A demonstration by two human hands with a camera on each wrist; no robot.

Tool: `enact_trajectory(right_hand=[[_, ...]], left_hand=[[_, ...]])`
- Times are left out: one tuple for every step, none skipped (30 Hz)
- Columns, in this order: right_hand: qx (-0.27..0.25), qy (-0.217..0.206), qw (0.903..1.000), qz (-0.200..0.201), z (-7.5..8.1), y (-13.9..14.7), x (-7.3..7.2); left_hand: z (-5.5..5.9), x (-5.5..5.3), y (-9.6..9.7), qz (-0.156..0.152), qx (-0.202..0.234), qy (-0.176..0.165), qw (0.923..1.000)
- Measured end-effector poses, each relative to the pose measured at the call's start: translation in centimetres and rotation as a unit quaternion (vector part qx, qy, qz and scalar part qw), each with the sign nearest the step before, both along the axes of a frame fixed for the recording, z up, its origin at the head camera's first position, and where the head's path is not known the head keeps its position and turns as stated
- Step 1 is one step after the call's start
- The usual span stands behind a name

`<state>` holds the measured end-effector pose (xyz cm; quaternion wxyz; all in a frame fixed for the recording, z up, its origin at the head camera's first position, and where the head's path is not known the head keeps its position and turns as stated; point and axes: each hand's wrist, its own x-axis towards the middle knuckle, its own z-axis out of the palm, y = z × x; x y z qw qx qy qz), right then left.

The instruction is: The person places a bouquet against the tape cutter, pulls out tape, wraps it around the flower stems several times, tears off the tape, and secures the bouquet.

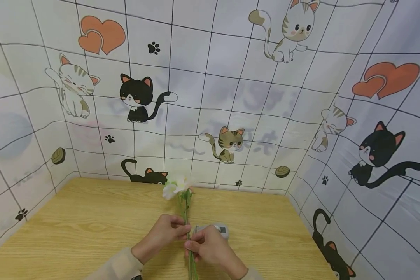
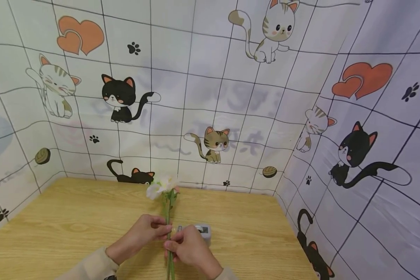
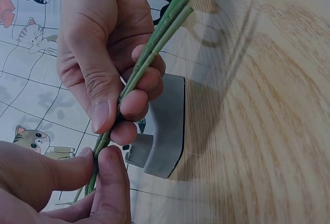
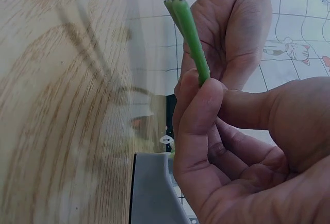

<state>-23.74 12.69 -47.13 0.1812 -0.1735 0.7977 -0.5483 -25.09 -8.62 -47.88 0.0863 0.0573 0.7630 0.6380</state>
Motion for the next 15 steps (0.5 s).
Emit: enact_trajectory(right_hand=[[0.003,0.004,1.0,0.0,-0.02,-0.02,-0.02],[0.004,0.007,1.0,0.0,-0.05,-0.05,-0.04],[0.005,0.009,0.9999,0.0,-0.05,-0.07,-0.06],[0.006,0.01,0.9999,0.0,-0.03,-0.08,-0.06],[0.005,0.011,0.9999,0.0,-0.05,-0.09,-0.09],[0.003,0.012,0.9999,0.002,-0.05,-0.1,-0.12],[0.001,0.012,0.9999,0.003,-0.04,-0.1,-0.12],[-0.001,0.013,0.9999,0.005,-0.04,-0.09,-0.11],[-0.003,0.011,0.9999,0.006,-0.02,-0.07,-0.08],[-0.008,0.008,0.9999,0.008,-0.05,-0.05,-0.08],[-0.013,0.002,0.9999,0.01,-0.06,-0.01,-0.09],[-0.017,-0.006,0.9998,0.012,-0.1,0.02,-0.09],[-0.022,-0.016,0.9996,0.013,-0.1,0.07,-0.09],[-0.026,-0.025,0.9992,0.013,-0.13,0.13,-0.12],[-0.032,-0.037,0.9987,0.015,-0.13,0.2,-0.16]], left_hand=[[-0.04,-0.07,-0.03,-0.001,0.003,-0.001,1.0],[-0.07,-0.14,-0.02,-0.001,0.006,-0.002,1.0],[-0.06,-0.19,0.0,-0.001,0.009,-0.002,1.0],[-0.05,-0.24,0.02,0.0,0.012,-0.001,0.9999],[-0.03,-0.28,0.05,0.001,0.013,0.0,0.9999],[0.02,-0.3,0.09,0.003,0.013,0.001,0.9999],[0.06,-0.31,0.14,0.004,0.014,0.002,0.9999],[0.11,-0.32,0.19,0.005,0.013,0.003,0.9999],[0.15,-0.32,0.23,0.006,0.011,0.005,0.9999],[0.18,-0.31,0.26,0.006,0.009,0.006,0.9999],[0.2,-0.3,0.29,0.007,0.007,0.006,0.9999],[0.22,-0.29,0.31,0.007,0.005,0.006,0.9999],[0.24,-0.28,0.32,0.006,0.004,0.006,1.0],[0.24,-0.29,0.34,0.005,0.004,0.006,1.0],[0.25,-0.29,0.36,0.005,0.004,0.006,1.0]])
